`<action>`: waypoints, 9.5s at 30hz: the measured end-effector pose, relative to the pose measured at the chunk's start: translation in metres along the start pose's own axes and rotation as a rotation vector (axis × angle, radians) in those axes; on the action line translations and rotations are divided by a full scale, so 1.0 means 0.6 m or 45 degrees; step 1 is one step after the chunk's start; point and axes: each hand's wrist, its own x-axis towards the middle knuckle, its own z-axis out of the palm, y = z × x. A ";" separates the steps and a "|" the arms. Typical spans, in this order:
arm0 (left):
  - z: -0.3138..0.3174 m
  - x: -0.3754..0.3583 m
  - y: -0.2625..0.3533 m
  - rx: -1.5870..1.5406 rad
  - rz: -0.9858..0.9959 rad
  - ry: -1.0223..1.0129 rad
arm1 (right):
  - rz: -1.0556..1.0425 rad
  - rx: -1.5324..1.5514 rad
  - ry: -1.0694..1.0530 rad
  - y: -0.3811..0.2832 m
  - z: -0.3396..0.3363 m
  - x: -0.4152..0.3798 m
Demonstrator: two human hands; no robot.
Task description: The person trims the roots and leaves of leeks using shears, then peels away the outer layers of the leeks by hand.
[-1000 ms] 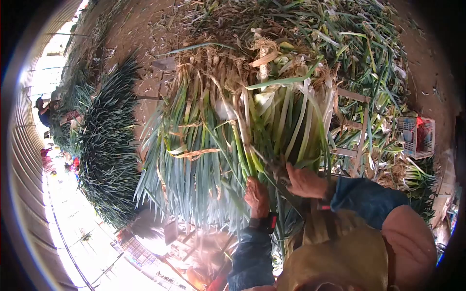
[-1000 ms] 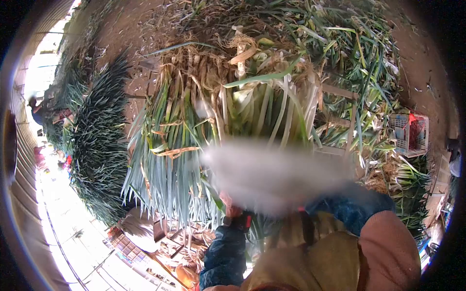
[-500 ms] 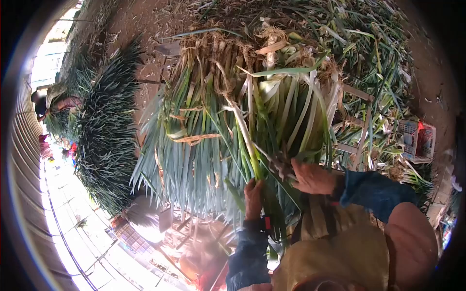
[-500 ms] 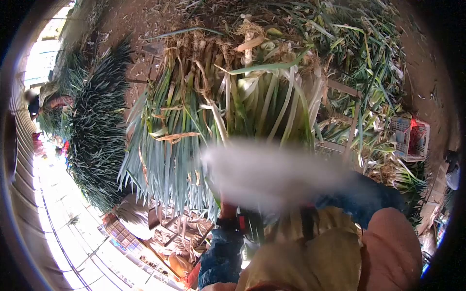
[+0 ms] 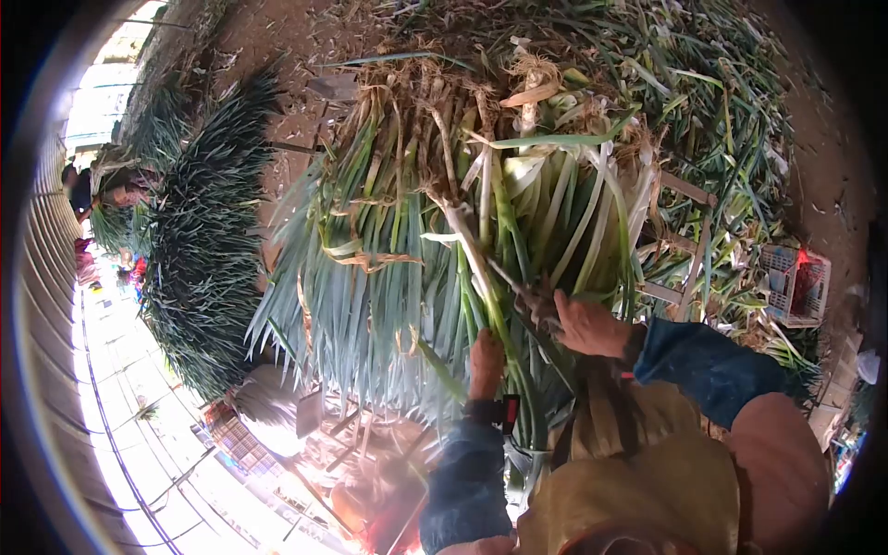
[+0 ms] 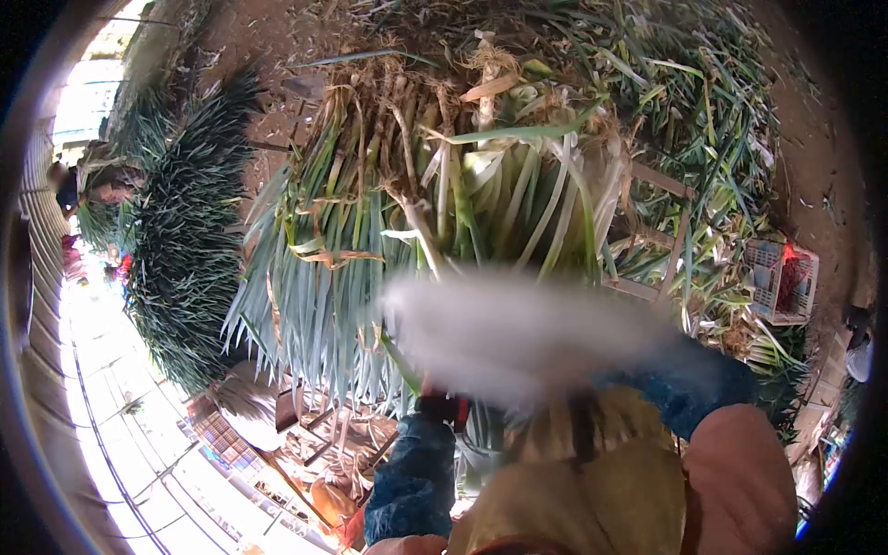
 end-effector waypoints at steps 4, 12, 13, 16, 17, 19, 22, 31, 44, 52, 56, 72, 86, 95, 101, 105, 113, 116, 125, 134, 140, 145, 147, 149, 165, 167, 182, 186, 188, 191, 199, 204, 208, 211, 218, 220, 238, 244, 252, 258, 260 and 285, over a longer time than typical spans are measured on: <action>-0.059 -0.022 0.073 0.814 0.562 0.853 | 0.068 -0.048 -0.032 0.002 -0.009 0.000; -0.015 0.045 0.025 0.343 0.148 0.137 | -0.230 -0.232 0.086 -0.026 0.000 -0.024; -0.012 0.043 0.028 0.313 0.151 0.165 | -0.286 -0.200 0.133 -0.029 -0.006 -0.016; 0.009 0.032 0.039 0.284 0.145 0.265 | -0.455 -0.103 0.278 -0.049 -0.063 0.040; 0.018 0.028 0.043 0.313 0.129 0.308 | -0.510 -0.073 0.327 -0.056 -0.084 0.056; 0.033 0.029 0.045 0.335 0.087 0.372 | -0.402 -0.138 0.348 -0.034 -0.066 0.092; 0.050 0.035 0.033 0.316 -0.008 0.430 | -0.219 -0.444 0.413 0.050 0.058 0.177; 0.021 0.040 0.018 0.050 0.167 0.391 | 0.029 -0.201 0.308 0.062 0.058 0.263; 0.007 0.125 0.188 -0.249 0.608 0.194 | 0.156 0.170 0.390 -0.012 -0.067 -0.050; 0.196 -0.059 0.151 0.118 0.500 -0.030 | 0.404 -0.186 0.223 0.140 -0.033 -0.054; 0.208 -0.063 0.137 0.155 0.506 0.006 | 0.310 -0.195 0.382 0.139 -0.028 -0.046; -0.008 0.179 0.121 0.204 0.575 0.538 | 0.313 0.032 0.161 0.085 0.000 -0.066; -0.101 0.093 0.121 0.440 0.007 -0.062 | 0.221 0.169 -0.072 0.012 -0.033 -0.121; -0.057 0.065 0.071 -0.290 0.262 -0.121 | -0.247 0.035 0.286 -0.011 0.026 -0.159; 0.000 0.055 0.075 0.036 0.372 0.498 | -0.111 0.217 0.021 -0.042 0.013 -0.129; 0.021 0.066 0.061 0.091 0.441 0.640 | -0.013 0.131 -0.032 -0.043 0.005 -0.123; 0.013 0.046 0.076 -0.106 0.320 0.745 | 0.033 0.260 -0.014 -0.032 0.036 -0.131; -0.014 0.020 0.097 -0.125 0.300 0.590 | 0.004 0.197 -0.088 -0.066 0.016 -0.145; -0.043 -0.005 0.101 0.065 0.276 0.402 | 0.121 0.031 0.202 0.011 -0.002 -0.070; -0.049 -0.021 0.089 0.159 0.081 0.309 | 0.032 -0.017 0.168 0.004 0.005 -0.049; -0.041 -0.025 0.069 0.094 0.154 0.322 | 0.057 -0.081 0.400 0.071 -0.043 0.093; -0.028 -0.029 0.037 0.080 0.209 0.354 | 0.072 -0.090 0.485 0.097 -0.065 0.156; -0.028 -0.032 0.028 0.086 0.184 0.340 | 0.068 -0.079 0.497 0.095 -0.071 0.160; -0.035 -0.036 0.032 0.057 0.133 0.296 | 0.058 -0.071 0.485 0.088 -0.072 0.143; -0.020 -0.100 0.076 0.211 0.002 0.163 | -0.391 0.138 0.443 -0.029 -0.208 0.034; 0.029 -0.130 0.046 0.250 0.221 0.243 | -0.191 0.076 0.356 -0.006 -0.153 0.022; 0.157 -0.180 0.135 0.661 0.513 -0.286 | 0.169 -0.350 0.478 0.235 -0.013 -0.007; 0.144 -0.185 0.128 0.656 0.595 -0.244 | 0.474 -0.201 0.524 0.240 -0.041 -0.011; 0.169 -0.167 0.117 0.658 0.636 -0.231 | 0.410 -0.030 0.485 0.184 -0.050 -0.033; 0.209 -0.121 0.075 0.746 0.653 -0.323 | 0.211 -0.006 0.184 0.117 -0.045 -0.038; 0.021 0.150 0.178 0.621 0.661 0.675 | 0.476 -0.326 0.609 0.249 -0.029 -0.026; 0.005 0.281 0.201 -0.065 0.402 0.183 | 0.378 0.148 0.146 0.107 -0.048 -0.039; -0.008 0.223 0.232 0.232 0.340 0.269 | 0.138 0.030 0.256 0.042 -0.021 -0.030; -0.028 0.170 0.215 0.427 0.277 0.298 | -0.088 -0.280 0.314 0.045 -0.001 -0.017; -0.030 0.048 0.152 0.546 0.103 -0.059 | 0.215 -0.046 -0.006 -0.025 -0.060 -0.055; -0.009 -0.002 0.110 0.361 0.146 -0.085 | 0.091 -0.057 0.190 0.020 0.002 -0.058; 0.052 -0.140 0.062 0.020 0.059 -0.237 | -0.095 0.397 0.137 -0.027 -0.150 0.047; 0.057 -0.141 0.052 0.016 0.154 -0.210 | 0.089 -0.059 0.205 0.053 -0.012 0.066; 0.062 -0.192 0.088 -0.004 0.322 -0.124 | 0.132 -0.028 0.231 0.014 -0.056 -0.020; 0.141 -0.158 0.080 -0.019 0.572 -0.229 | 0.087 0.019 0.022 -0.006 -0.075 -0.075; 0.175 -0.121 0.092 0.187 0.520 -0.277 | 0.376 0.052 -0.069 0.071 -0.051 -0.050; -0.037 0.062 0.097 0.186 0.303 0.450 | -0.165 0.036 0.159 -0.024 0.041 -0.103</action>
